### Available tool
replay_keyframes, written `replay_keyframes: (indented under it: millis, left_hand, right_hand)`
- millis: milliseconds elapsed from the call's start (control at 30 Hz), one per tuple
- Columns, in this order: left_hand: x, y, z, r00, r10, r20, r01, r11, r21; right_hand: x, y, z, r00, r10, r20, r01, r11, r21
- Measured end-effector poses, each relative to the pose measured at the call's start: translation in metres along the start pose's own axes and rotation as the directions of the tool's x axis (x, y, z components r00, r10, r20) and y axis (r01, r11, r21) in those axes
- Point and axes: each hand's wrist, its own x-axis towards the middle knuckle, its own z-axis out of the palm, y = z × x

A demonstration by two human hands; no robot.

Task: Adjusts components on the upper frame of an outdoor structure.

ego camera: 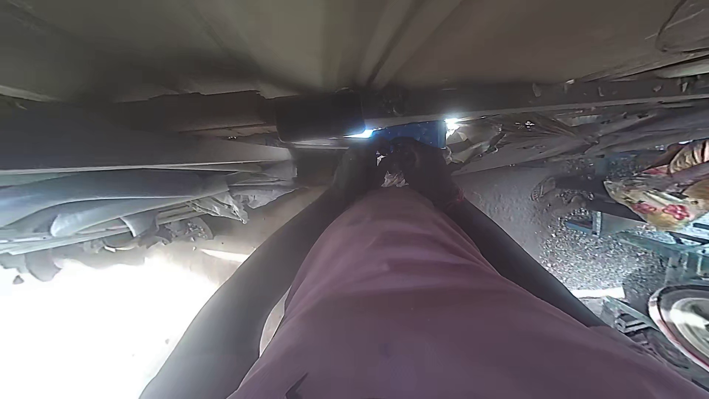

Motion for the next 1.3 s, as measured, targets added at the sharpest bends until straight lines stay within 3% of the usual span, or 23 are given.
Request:
replay_keyframes:
  millis: [100,167,267,333,467,633,767,967,1100,1200,1267,1300]
  left_hand:
    - [0.002,0.001,0.003,0.996,0.060,-0.061,-0.054,0.994,0.100]
    - [0.003,-0.003,0.005,0.991,0.091,-0.102,-0.072,0.982,0.175]
    - [0.005,0.003,0.005,0.970,0.203,-0.133,-0.172,0.961,0.216]
    - [0.009,0.014,-0.003,0.964,0.249,-0.093,-0.231,0.958,0.170]
    - [0.017,0.018,-0.021,0.962,0.218,-0.164,-0.192,0.968,0.160]
    - [0.039,0.028,-0.047,0.979,0.035,-0.202,0.073,0.862,0.502]
    - [0.055,0.035,-0.050,0.983,0.096,-0.159,0.026,0.776,0.631]
    - [0.067,0.038,-0.043,0.990,0.060,-0.131,0.052,0.699,0.713]
    - [0.067,0.038,-0.042,0.992,0.017,-0.125,0.077,0.700,0.710]
    - [0.060,0.035,-0.047,0.982,0.029,-0.185,0.093,0.785,0.613]
    - [0.048,0.036,-0.054,0.954,0.033,-0.297,0.085,0.922,0.377]
    - [0.042,0.041,-0.056,0.942,-0.021,-0.335,0.066,0.990,0.123]
  right_hand:
    - [0.004,-0.001,-0.005,1.000,0.007,0.023,-0.007,1.000,0.007]
    - [0.009,-0.003,-0.012,0.993,0.059,0.100,-0.074,0.985,0.157]
    - [0.020,-0.005,-0.026,0.923,0.157,0.350,-0.313,0.836,0.450]
    - [0.025,-0.002,-0.032,0.884,0.197,0.425,-0.414,0.754,0.510]
    - [0.024,0.006,-0.036,0.895,0.238,0.377,-0.434,0.660,0.614]
    - [0.024,0.026,-0.021,0.913,0.244,0.328,-0.408,0.588,0.698]
    - [0.017,0.036,-0.013,0.910,0.204,0.362,-0.409,0.589,0.697]
    - [0.005,0.054,-0.001,0.910,0.174,0.376,-0.407,0.542,0.735]
    - [0.003,0.056,-0.004,0.899,0.207,0.385,-0.434,0.530,0.729]
    - [0.004,0.057,-0.008,0.900,0.218,0.376,-0.434,0.518,0.737]
    - [0.005,0.058,-0.009,0.909,0.223,0.351,-0.416,0.515,0.750]
    - [0.005,0.056,-0.011,0.916,0.224,0.333,-0.401,0.530,0.747]
